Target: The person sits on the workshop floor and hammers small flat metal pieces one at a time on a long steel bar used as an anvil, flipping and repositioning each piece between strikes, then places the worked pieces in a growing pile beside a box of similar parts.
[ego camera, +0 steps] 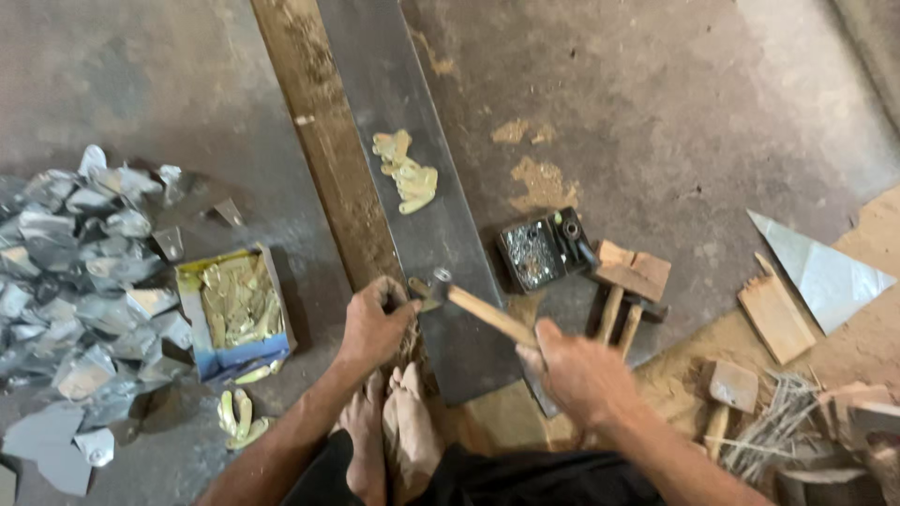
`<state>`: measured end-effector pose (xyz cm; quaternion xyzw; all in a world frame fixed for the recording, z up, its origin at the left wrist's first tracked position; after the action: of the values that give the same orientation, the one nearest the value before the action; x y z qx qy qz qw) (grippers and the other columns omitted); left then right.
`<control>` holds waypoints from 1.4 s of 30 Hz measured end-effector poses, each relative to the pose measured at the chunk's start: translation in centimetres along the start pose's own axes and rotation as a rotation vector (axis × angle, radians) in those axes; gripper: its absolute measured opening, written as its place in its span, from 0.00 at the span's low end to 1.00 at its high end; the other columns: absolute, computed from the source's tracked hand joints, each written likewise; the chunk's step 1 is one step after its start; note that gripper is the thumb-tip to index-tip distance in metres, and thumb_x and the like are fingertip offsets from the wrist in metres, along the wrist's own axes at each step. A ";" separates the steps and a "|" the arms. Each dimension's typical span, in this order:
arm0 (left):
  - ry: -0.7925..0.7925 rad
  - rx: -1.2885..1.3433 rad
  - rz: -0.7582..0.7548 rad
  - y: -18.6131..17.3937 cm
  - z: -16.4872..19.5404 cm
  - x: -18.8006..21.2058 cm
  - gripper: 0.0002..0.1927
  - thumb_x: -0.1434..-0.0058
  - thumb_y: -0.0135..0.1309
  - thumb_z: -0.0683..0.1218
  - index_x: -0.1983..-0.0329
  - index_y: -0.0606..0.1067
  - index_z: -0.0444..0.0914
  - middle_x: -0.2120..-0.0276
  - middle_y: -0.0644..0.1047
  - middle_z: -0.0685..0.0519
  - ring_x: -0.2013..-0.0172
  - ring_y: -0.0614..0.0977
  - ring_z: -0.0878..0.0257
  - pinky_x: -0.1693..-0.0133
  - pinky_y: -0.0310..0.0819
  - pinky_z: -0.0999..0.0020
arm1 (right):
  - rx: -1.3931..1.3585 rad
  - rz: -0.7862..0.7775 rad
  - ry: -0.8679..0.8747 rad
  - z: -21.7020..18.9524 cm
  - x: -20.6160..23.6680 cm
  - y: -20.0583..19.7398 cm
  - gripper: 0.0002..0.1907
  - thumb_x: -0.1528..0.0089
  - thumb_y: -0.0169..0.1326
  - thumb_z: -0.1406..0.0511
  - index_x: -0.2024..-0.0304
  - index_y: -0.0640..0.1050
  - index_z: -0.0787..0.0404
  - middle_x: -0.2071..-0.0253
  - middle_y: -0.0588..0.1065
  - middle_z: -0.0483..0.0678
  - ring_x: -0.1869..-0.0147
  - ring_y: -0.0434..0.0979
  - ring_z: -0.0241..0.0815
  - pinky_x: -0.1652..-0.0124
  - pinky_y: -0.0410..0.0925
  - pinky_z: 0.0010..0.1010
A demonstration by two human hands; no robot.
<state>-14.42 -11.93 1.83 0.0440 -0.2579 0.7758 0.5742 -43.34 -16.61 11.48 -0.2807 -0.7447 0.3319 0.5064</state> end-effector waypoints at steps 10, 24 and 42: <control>0.344 -0.045 0.267 -7.7 4.6 -9.2 0.09 0.39 0.63 0.42 0.57 0.78 0.35 0.66 0.83 0.52 0.69 0.82 0.66 0.68 0.78 0.68 | -0.498 0.218 -0.212 11.0 2.0 16.5 0.20 0.31 0.49 0.51 0.65 0.78 0.59 0.77 0.71 0.44 0.74 0.74 0.36 0.71 0.66 0.34; 0.168 -0.645 0.165 -7.4 10.4 -18.9 0.30 0.47 0.69 0.64 0.52 0.77 0.39 0.62 0.83 0.46 0.60 0.85 0.52 0.55 0.78 0.55 | -0.763 0.488 0.473 15.4 -2.4 19.1 0.25 0.33 0.50 0.49 0.68 0.84 0.62 0.81 0.76 0.50 0.74 0.77 0.39 0.68 0.70 0.32; 0.395 -0.753 0.277 -9.5 11.5 -20.7 0.10 0.37 0.63 0.52 0.57 0.84 0.45 0.58 0.80 0.47 0.61 0.85 0.53 0.58 0.79 0.54 | -0.934 0.676 0.481 14.8 -4.5 21.4 0.21 0.35 0.61 0.55 0.72 0.82 0.67 0.86 0.72 0.52 0.80 0.70 0.40 0.72 0.65 0.35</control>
<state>-1.44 -33.11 7.54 -0.3522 -0.4113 0.6908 0.4793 -54.01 -9.80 -11.66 -0.7595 -0.5465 0.0404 0.3506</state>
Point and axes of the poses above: each hand's wrist, its own x-axis away from the middle knuckle, its own y-axis out of the palm, z = x × y, the point moved 2 cm from there along -x, towards the middle knuckle
